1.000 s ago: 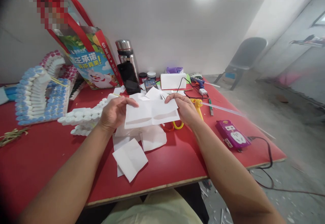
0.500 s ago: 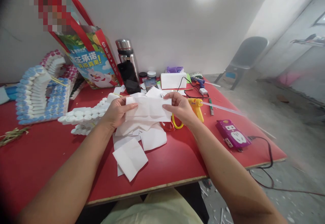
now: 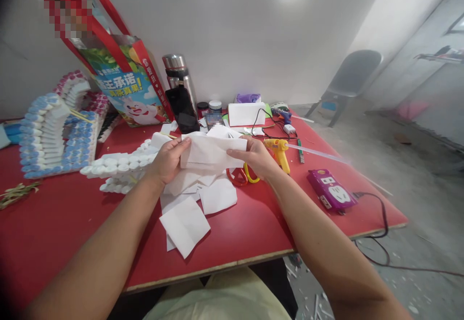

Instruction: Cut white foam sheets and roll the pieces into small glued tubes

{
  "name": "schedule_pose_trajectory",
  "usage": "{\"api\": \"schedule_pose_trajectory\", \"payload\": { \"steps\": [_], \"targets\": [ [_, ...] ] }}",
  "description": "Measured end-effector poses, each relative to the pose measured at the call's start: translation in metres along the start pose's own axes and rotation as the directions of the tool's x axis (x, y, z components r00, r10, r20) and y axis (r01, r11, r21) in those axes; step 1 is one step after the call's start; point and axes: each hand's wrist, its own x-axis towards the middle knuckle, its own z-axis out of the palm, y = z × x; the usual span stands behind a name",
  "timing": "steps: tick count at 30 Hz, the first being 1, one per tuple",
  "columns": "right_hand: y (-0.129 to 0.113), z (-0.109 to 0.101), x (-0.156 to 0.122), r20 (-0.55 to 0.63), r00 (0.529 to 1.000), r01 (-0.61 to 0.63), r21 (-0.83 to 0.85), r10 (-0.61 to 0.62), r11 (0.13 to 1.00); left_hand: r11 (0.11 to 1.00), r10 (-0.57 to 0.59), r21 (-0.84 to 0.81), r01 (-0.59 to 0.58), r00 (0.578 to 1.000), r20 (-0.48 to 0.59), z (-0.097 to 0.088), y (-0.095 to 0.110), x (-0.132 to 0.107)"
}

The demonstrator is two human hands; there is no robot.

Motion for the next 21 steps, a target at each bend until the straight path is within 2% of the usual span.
{"api": "schedule_pose_trajectory", "payload": {
  "steps": [8,16,21],
  "targets": [
    [-0.001,-0.001,0.001,0.047,0.999,-0.025,-0.022,0.026,0.999,0.996,0.055,0.065,-0.054,0.998,-0.009,-0.004,0.0,0.001],
    [0.001,-0.01,0.002,0.029,0.999,0.029,-0.033,-0.028,0.999,0.988,-0.048,0.154,0.027,0.99,0.134,-0.008,0.01,-0.004],
    [-0.003,-0.015,0.002,0.054,0.998,0.015,-0.088,-0.01,0.996,0.981,-0.099,0.179,0.071,0.984,0.151,-0.012,0.008,-0.006]
  ]
}}
